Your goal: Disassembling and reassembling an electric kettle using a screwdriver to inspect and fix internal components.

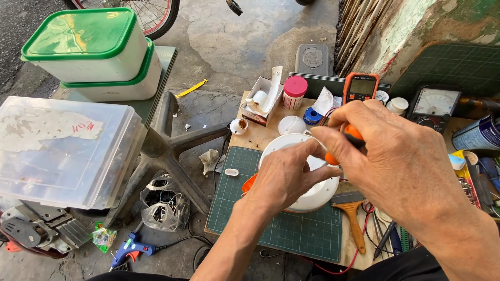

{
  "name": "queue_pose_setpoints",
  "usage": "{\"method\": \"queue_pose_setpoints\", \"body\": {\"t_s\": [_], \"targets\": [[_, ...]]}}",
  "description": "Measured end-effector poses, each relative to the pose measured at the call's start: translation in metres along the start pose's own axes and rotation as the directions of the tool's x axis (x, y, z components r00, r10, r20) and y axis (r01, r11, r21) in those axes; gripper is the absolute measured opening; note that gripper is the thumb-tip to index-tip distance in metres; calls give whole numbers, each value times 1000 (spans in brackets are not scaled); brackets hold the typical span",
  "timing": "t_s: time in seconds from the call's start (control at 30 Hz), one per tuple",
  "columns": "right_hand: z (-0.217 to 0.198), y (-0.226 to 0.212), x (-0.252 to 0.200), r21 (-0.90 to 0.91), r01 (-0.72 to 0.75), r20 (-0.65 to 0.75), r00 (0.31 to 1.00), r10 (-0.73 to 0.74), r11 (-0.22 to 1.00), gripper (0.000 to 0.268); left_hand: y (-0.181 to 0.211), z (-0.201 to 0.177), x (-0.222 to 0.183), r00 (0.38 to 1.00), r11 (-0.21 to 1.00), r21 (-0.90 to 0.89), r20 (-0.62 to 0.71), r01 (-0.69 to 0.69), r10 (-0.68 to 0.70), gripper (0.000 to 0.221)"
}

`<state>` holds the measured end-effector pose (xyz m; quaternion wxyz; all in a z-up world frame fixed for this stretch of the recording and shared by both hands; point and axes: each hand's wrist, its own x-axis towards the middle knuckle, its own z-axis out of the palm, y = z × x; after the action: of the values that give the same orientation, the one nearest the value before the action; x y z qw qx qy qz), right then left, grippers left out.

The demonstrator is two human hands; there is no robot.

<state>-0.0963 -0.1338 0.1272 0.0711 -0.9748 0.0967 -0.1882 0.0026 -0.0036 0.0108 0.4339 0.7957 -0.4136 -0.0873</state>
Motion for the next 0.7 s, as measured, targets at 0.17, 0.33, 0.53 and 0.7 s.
{"method": "queue_pose_setpoints", "body": {"t_s": [0.17, 0.33, 0.53, 0.7], "targets": [[-2, 1, 3, 115, 100, -29, 995, -97, 988, 13, -13, 5, -3, 997, 993, 113, 73, -21, 13, 22], [-1, -3, 2, 16, -106, 108, 989, 103, 994, 28, -4, 0, 1, 994, 994, 41, -48, 99, -97, 41], [-8, 7, 3, 188, -51, 167, 986, 20, 981, 33, -49, 6, -12, 984, 937, 346, 178, -40, -24, 46], [-15, 10, -1, 240, -67, 217, 976, 14, 968, 35, -55, 37, -21, 994, 950, 302, 101, -78, 49, 35]]}}
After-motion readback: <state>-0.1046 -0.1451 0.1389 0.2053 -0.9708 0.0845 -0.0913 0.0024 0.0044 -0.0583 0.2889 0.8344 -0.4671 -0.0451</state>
